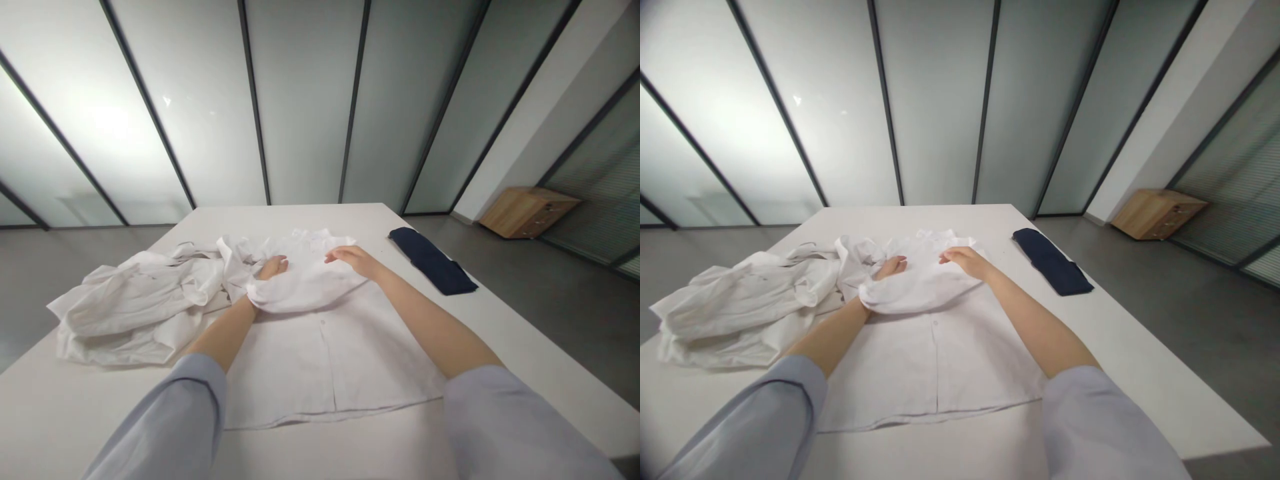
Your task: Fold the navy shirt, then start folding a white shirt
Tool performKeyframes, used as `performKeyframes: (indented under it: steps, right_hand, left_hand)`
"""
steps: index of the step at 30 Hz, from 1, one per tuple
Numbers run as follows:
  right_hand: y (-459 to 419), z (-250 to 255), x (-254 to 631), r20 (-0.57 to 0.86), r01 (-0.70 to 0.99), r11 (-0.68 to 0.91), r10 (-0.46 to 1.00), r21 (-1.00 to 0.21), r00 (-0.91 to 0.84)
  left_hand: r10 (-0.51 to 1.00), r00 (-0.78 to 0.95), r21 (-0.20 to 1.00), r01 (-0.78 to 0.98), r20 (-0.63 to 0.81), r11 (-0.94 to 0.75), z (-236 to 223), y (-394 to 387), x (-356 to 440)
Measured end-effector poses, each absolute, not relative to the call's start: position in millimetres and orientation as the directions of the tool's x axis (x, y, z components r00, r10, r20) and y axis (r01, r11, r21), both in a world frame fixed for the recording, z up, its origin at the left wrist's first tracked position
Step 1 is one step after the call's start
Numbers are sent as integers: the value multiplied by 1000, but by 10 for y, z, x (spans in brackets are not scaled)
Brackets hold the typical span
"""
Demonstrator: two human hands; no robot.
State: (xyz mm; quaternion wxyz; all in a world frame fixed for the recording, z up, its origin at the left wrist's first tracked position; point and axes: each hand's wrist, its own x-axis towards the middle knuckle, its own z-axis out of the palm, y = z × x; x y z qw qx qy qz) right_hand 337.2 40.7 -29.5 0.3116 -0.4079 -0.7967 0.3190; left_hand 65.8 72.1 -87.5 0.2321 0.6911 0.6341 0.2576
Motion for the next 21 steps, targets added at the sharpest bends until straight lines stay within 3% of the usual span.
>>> performKeyframes:
  steps: [4,6,8,12,16,21]
  right_hand:
    - [413,-616,3487,186,845,354,935,-402,-303]
    - [477,-796,3591,143,941,233,969,-244,-203]
    - [535,-951,3695,86,975,137,989,-174,-123]
    - [635,-1116,3890,91,981,63,995,-185,-47]
    - [774,-1079,4005,136,947,-64,984,-314,112]
    - [932,-988,3991,9,886,-165,982,-433,187]
  left_hand:
    - [967,219,593,764,132,-254,-860,724,596]
    - [933,343,505,790,107,-348,-890,705,591]
    - [899,430,365,827,78,-427,-937,679,612]
    - [896,443,165,881,38,-443,-1028,639,681]
    - [899,427,164,884,100,-438,-1023,630,689]
    - [896,414,179,880,163,-439,-909,568,621]
